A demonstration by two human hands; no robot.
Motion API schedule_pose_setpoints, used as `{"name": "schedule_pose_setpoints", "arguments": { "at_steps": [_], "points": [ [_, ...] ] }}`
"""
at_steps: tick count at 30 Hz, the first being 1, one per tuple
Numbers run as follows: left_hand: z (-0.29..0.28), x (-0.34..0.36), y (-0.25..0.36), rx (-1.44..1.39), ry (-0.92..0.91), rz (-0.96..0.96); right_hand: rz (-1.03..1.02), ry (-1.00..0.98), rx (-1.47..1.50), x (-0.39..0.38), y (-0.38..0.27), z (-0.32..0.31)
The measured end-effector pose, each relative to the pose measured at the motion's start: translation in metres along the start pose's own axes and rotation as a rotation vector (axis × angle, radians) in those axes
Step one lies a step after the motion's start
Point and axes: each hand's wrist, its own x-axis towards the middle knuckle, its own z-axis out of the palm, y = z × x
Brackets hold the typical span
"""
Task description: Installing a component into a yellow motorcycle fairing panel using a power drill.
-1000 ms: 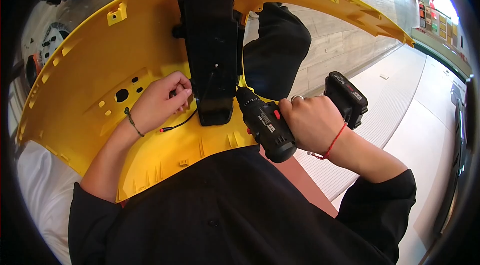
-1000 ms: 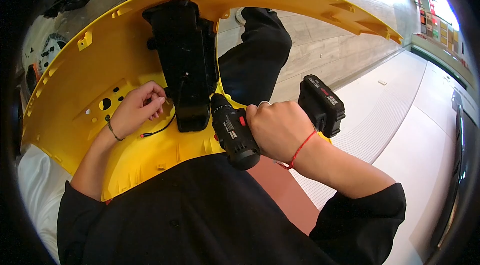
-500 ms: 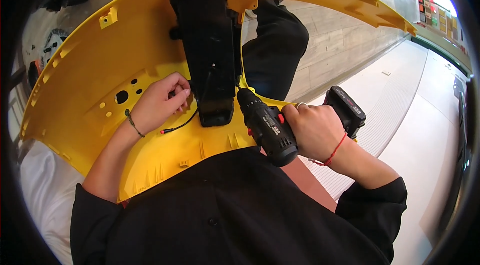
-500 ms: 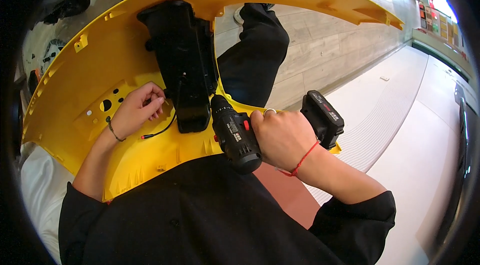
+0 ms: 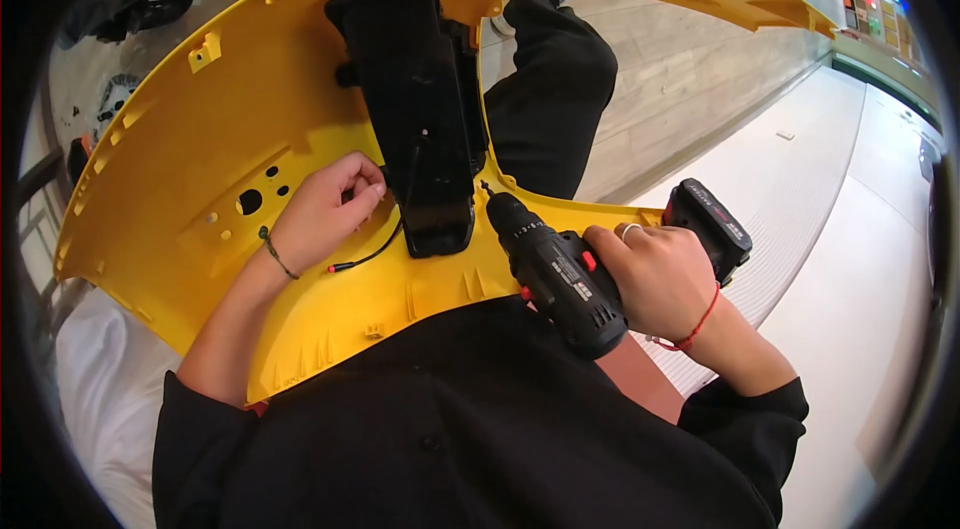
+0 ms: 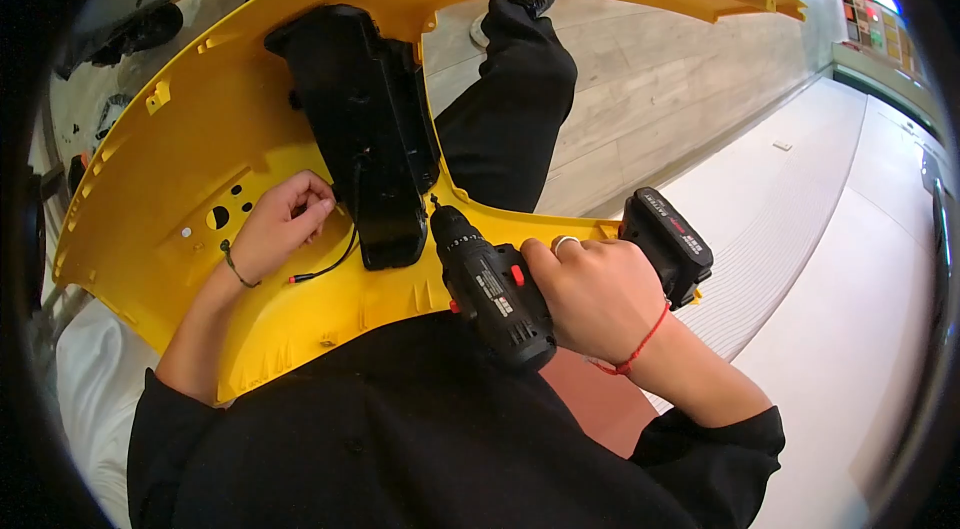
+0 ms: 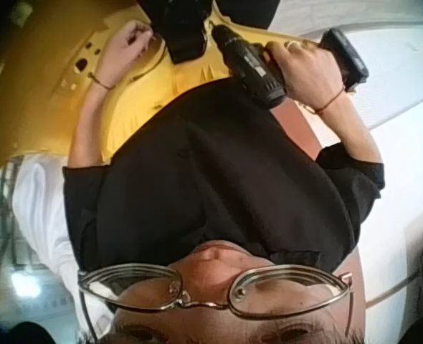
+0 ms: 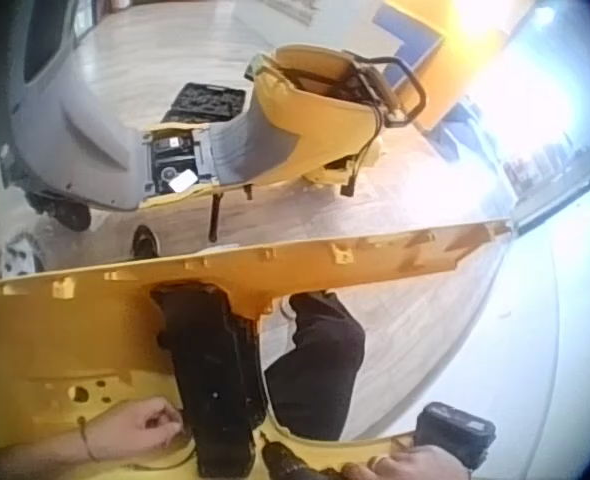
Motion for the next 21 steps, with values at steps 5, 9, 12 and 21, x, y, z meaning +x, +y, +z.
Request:
{"name": "schedule_pose_setpoints", "arguments": {
  "at_steps": [5,9,12,21],
  "points": [
    [0.007,-0.002,0.004,-0.078,0.036,0.042,0.000,0.078,-0.013,-0.015,0.000,0.002],
    [0.012,0.000,0.011,-0.226,-0.120,-0.033,-0.056,0.111,0.028,-0.029,-0.007,-0.003],
    [0.017,-0.003,0.021,-0.320,-0.245,-0.087,-0.126,0.111,0.094,-0.031,-0.017,-0.008],
    [-0.002,-0.007,0.038,-0.417,-0.642,-0.241,-0.262,0.092,0.217,-0.022,-0.021,-0.033]
  ]
}}
